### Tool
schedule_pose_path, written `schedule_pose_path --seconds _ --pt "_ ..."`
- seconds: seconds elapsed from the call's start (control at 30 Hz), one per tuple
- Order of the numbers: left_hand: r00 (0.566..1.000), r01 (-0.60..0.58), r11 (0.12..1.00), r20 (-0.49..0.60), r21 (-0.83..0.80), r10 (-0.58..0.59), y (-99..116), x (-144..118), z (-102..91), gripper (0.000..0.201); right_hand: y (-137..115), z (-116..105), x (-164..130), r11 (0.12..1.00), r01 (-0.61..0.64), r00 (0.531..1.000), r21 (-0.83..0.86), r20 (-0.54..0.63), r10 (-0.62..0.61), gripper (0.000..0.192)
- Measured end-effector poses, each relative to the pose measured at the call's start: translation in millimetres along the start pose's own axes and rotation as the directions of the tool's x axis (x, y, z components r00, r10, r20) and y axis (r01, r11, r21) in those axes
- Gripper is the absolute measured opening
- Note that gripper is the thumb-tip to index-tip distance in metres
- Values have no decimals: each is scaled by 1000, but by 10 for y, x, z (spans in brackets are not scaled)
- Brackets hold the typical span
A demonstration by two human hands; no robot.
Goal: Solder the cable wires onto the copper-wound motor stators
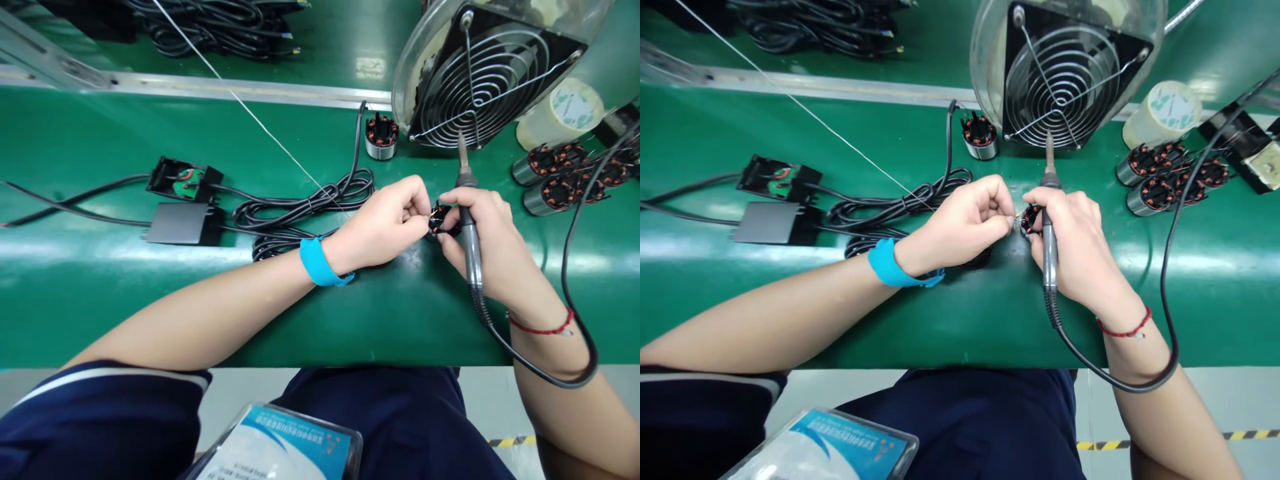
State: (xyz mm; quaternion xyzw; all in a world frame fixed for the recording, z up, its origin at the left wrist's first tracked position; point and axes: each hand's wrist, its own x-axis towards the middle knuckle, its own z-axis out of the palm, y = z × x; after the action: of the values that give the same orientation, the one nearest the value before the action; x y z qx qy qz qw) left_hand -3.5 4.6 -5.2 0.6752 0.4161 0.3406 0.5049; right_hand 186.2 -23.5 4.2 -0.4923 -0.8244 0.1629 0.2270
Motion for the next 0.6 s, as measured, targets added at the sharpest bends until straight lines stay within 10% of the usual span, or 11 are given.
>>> schedule_pose_path --seconds 0.43,0.6 --pt "999 -12 997 45 -82 16 -80 7 12 17 -140 130 3 997 -39 984 64 -172 50 43" --pt "979 -198 973 82 122 189 56 29 -112 7 -40 204 -58 992 1 977 127 -210 26 40"
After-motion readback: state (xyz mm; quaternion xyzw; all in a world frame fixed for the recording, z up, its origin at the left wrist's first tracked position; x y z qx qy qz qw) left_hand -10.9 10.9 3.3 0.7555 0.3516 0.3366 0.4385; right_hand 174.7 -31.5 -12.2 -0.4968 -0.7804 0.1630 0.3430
